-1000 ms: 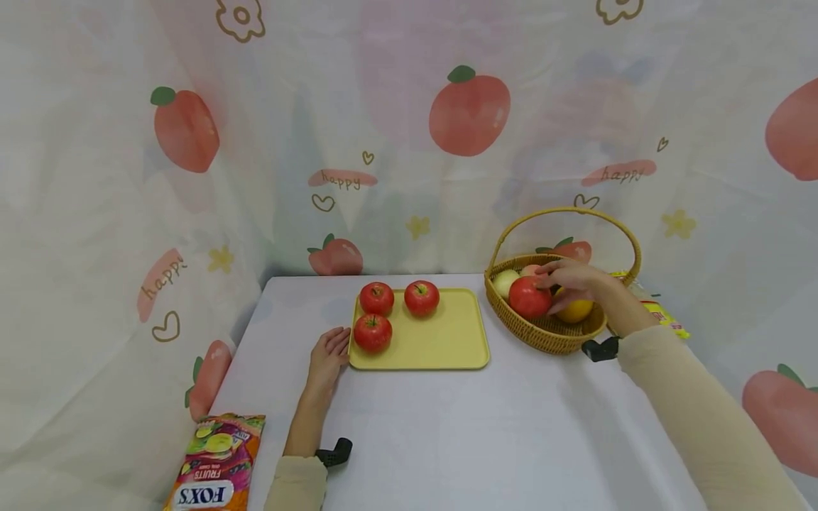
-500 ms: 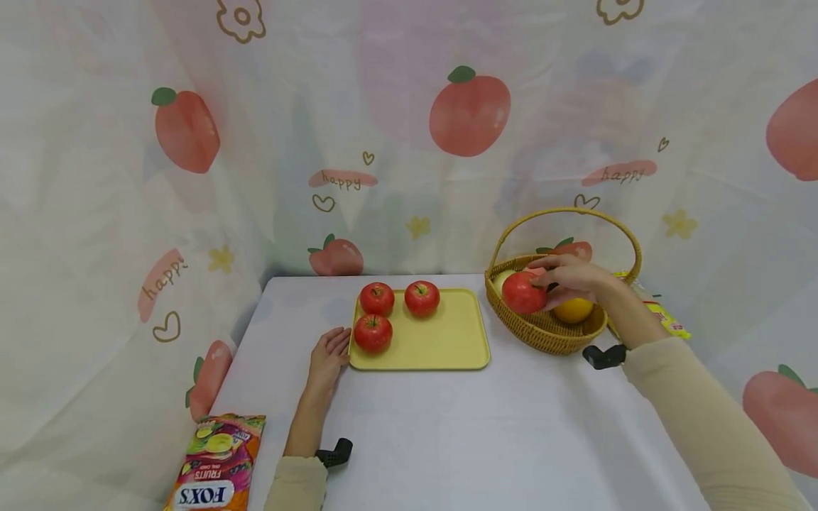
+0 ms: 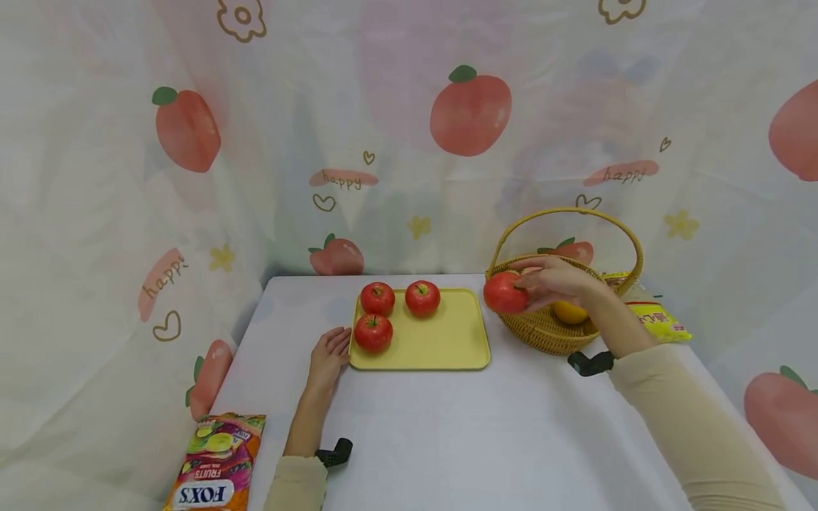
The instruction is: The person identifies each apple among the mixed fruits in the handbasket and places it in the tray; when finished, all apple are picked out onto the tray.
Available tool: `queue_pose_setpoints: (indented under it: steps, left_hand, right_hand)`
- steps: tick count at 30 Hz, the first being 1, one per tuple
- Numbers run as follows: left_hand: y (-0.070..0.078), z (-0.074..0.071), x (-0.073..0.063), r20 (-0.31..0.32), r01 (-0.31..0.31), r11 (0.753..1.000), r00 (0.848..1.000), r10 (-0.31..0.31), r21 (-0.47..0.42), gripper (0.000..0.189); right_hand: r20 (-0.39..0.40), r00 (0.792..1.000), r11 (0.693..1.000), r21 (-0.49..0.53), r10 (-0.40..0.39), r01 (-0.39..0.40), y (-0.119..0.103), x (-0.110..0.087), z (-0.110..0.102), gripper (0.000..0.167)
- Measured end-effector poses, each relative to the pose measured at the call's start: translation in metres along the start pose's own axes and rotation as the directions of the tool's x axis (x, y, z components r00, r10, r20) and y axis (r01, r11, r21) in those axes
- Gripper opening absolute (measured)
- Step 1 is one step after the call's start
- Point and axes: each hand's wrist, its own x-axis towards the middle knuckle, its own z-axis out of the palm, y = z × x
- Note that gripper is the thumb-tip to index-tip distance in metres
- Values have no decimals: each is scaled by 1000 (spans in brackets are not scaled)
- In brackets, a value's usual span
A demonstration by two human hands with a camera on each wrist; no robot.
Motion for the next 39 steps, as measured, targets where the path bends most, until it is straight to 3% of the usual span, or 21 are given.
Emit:
queue_pose_setpoints:
  steps: [17, 39]
  left_hand:
    - [0, 1, 0, -7, 5, 1000, 1000, -5, 1, 73]
    - [0, 0, -1, 3, -4, 1000, 1000, 4, 3, 75]
  right_hand:
    - [28, 1000, 998, 68, 14, -16, -6, 33, 53, 61]
    - [69, 997, 994, 111, 17, -25, -11, 56, 87, 61]
